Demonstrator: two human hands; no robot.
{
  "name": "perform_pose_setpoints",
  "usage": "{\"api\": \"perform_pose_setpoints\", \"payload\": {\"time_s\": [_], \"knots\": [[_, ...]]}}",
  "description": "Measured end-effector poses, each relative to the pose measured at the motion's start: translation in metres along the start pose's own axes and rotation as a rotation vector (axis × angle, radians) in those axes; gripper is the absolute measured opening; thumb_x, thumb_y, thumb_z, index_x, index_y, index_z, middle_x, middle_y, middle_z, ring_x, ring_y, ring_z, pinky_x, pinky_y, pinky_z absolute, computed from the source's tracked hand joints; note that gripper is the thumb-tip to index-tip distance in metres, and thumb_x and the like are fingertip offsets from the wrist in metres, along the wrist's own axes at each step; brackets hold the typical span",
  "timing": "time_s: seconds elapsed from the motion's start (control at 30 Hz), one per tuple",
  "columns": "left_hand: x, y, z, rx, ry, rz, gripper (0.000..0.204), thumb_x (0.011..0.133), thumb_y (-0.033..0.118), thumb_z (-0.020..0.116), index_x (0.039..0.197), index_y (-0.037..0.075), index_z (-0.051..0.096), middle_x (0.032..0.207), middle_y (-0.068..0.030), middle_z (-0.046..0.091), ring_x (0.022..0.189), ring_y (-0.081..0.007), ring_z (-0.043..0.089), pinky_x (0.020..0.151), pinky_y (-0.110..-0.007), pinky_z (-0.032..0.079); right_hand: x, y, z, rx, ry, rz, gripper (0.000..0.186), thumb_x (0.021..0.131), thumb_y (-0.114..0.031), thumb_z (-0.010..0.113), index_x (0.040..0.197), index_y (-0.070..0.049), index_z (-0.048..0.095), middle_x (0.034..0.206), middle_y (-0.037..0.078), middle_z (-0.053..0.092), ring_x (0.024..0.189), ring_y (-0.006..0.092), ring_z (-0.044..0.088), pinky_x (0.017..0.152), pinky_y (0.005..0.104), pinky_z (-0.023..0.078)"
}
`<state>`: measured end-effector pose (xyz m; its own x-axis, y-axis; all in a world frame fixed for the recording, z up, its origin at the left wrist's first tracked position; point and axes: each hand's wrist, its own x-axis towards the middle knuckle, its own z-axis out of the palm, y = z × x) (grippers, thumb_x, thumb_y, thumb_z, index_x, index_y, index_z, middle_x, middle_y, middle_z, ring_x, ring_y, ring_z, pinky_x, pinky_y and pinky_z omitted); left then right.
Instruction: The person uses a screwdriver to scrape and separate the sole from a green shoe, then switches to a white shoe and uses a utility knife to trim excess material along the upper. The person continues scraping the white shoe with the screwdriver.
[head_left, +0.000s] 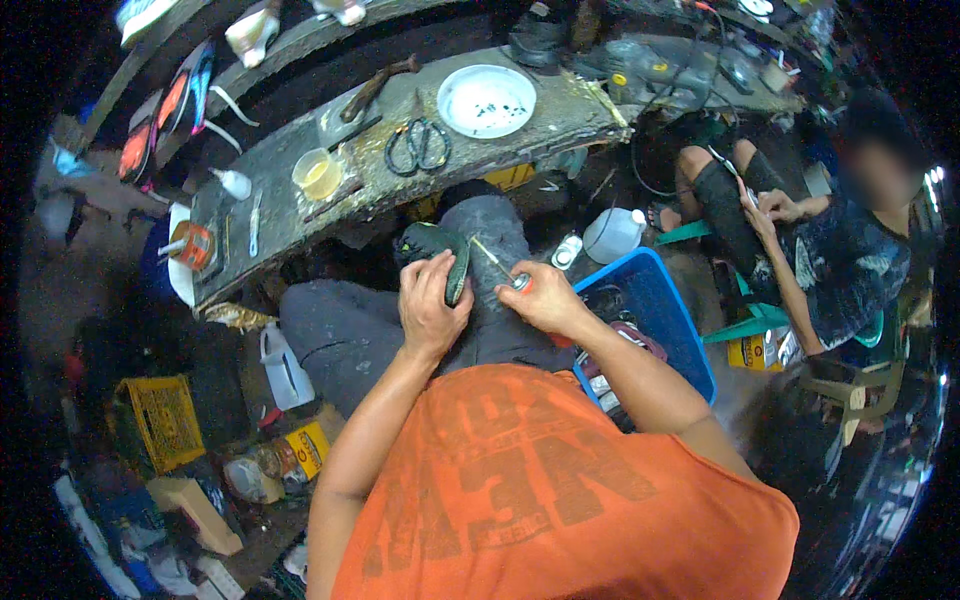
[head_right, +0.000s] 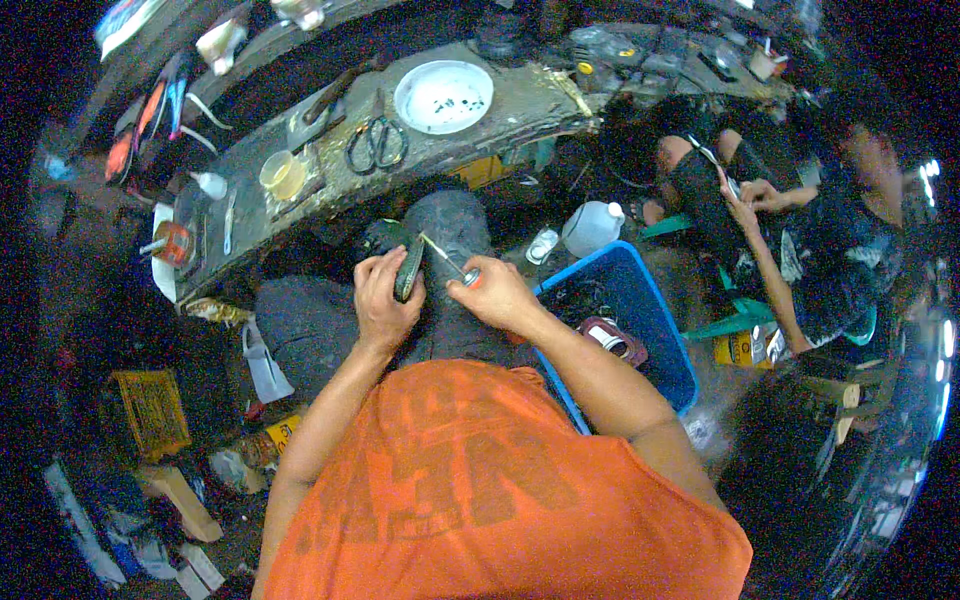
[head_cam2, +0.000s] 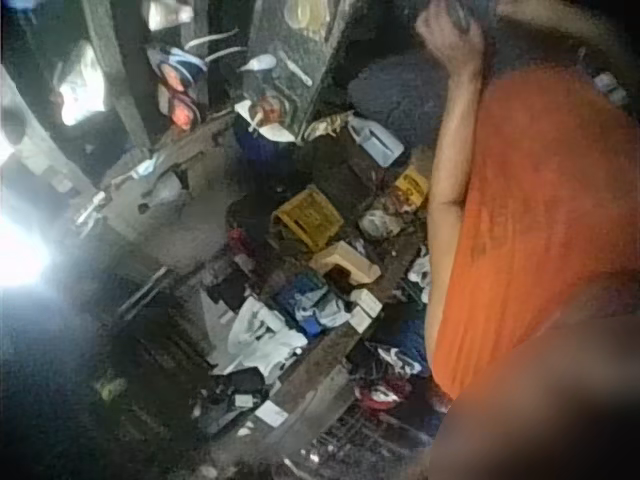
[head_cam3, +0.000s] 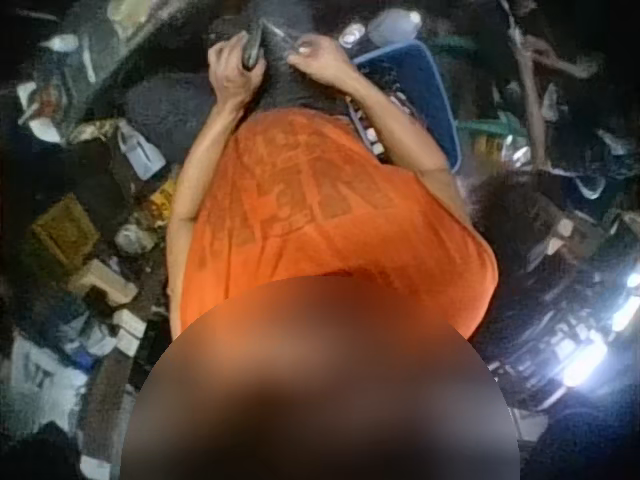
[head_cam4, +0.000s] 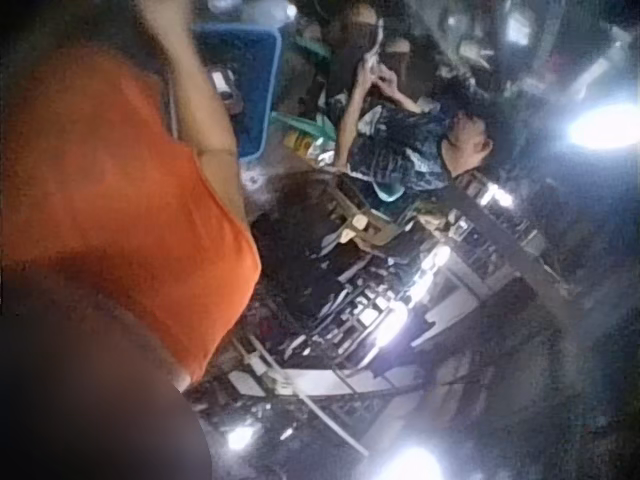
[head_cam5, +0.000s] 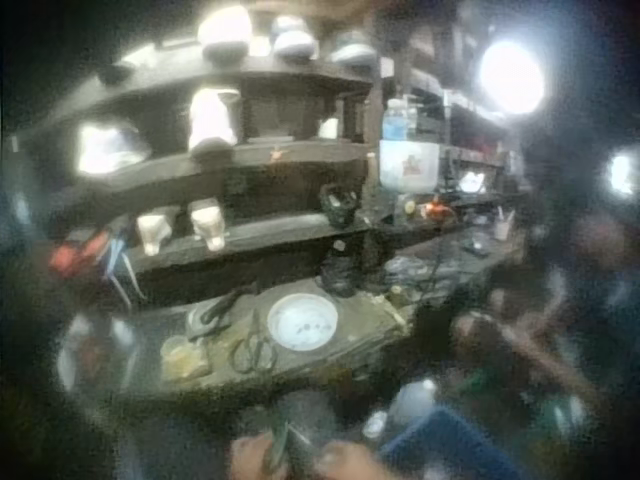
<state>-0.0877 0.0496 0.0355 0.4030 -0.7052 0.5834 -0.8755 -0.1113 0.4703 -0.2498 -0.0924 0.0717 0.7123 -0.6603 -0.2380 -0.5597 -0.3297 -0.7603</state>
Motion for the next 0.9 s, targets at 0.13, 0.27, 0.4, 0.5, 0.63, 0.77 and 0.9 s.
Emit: {"api": "perform_pose_setpoints", "payload": {"time_s": [0.13, 0.27, 0.4, 0.5, 0.63, 0.77, 0.9], "knots": [[-0.004, 0.002, 0.014, 0.118, 0.017, 0.003, 0.049, 0.078, 0.014, 0.084, 0.122, 0.006, 0.067, 0.13, -0.0079, 0.068, 0.127, -0.0371, 0.057, 0.109, -0.051, 0.041, 0.007, 0.004, 0.003, 0.032, -0.066, 0.114, 0.059, 0.081, -0.046, 0.075, 0.111, 0.005, 0.072, 0.098, 0.029, 0.07, 0.095, 0.0409, 0.069, 0.087, 0.0462, 0.055], [-0.008, -0.006, 0.027, -0.086, -0.013, -0.019, 0.054, 0.08, 0.014, 0.083, 0.128, 0.003, 0.059, 0.133, -0.0152, 0.063, 0.136, -0.0381, 0.052, 0.12, -0.058, 0.029, 0.013, 0.001, 0.005, 0.008, -0.09, 0.116, 0.061, 0.079, -0.046, 0.073, 0.111, 0.006, 0.073, 0.105, 0.034, 0.072, 0.103, 0.048, 0.071, 0.094, 0.0491, 0.057], [-0.014, -0.015, 0.035, -0.045, -0.048, -0.056, 0.059, 0.082, 0.011, 0.08, 0.134, 0.0, 0.054, 0.133, -0.0194, 0.061, 0.132, -0.0368, 0.055, 0.121, -0.057, 0.029, 0.012, -0.001, 0.007, -0.017, -0.077, 0.045, 0.056, 0.078, -0.043, 0.072, 0.109, 0.004, 0.074, 0.101, 0.034, 0.072, 0.099, 0.048, 0.072, 0.092, 0.0495, 0.058], [-0.018, -0.017, 0.037, -0.031, -0.05, -0.041, 0.059, 0.083, 0.01, 0.078, 0.135, 0.0, 0.054, 0.133, -0.0192, 0.061, 0.131, -0.0355, 0.055, 0.121, -0.055, 0.03, 0.008, -0.001, 0.008, -0.045, -0.052, -0.011, 0.055, 0.078, -0.042, 0.072, 0.11, 0.003, 0.074, 0.099, 0.033, 0.072, 0.098, 0.0478, 0.072, 0.091, 0.0514, 0.058], [-0.021, -0.018, 0.038, -0.022, -0.067, -0.025, 0.057, 0.084, 0.009, 0.077, 0.136, 0.0, 0.054, 0.133, -0.0186, 0.061, 0.133, -0.0343, 0.055, 0.121, -0.055, 0.029, 0.003, -0.001, 0.008, -0.061, -0.04, -0.037, 0.055, 0.078, -0.042, 0.072, 0.111, 0.002, 0.073, 0.096, 0.034, 0.072, 0.095, 0.0484, 0.072, 0.09, 0.0528, 0.058], [-0.019, -0.019, 0.039, -0.015, -0.06, -0.011, 0.057, 0.084, 0.008, 0.076, 0.136, 0.0, 0.055, 0.132, -0.0178, 0.062, 0.132, -0.0337, 0.057, 0.122, -0.055, 0.029, 0.001, -0.003, 0.007, -0.08, -0.053, -0.063, 0.051, 0.08, -0.04, 0.072, 0.109, 0.002, 0.072, 0.092, 0.033, 0.072, 0.093, 0.0482, 0.072, 0.087, 0.0531, 0.058], [-0.018, -0.02, 0.037, -0.022, -0.075, -0.032, 0.057, 0.082, 0.006, 0.075, 0.135, 0.0, 0.056, 0.13, -0.0177, 0.064, 0.13, -0.0337, 0.059, 0.122, -0.054, 0.029, -0.004, -0.005, 0.007, -0.127, -0.055, -0.069, 0.047, 0.08, -0.039, 0.071, 0.105, 0.001, 0.072, 0.091, 0.032, 0.072, 0.092, 0.0482, 0.072, 0.087, 0.0536, 0.058]]}}
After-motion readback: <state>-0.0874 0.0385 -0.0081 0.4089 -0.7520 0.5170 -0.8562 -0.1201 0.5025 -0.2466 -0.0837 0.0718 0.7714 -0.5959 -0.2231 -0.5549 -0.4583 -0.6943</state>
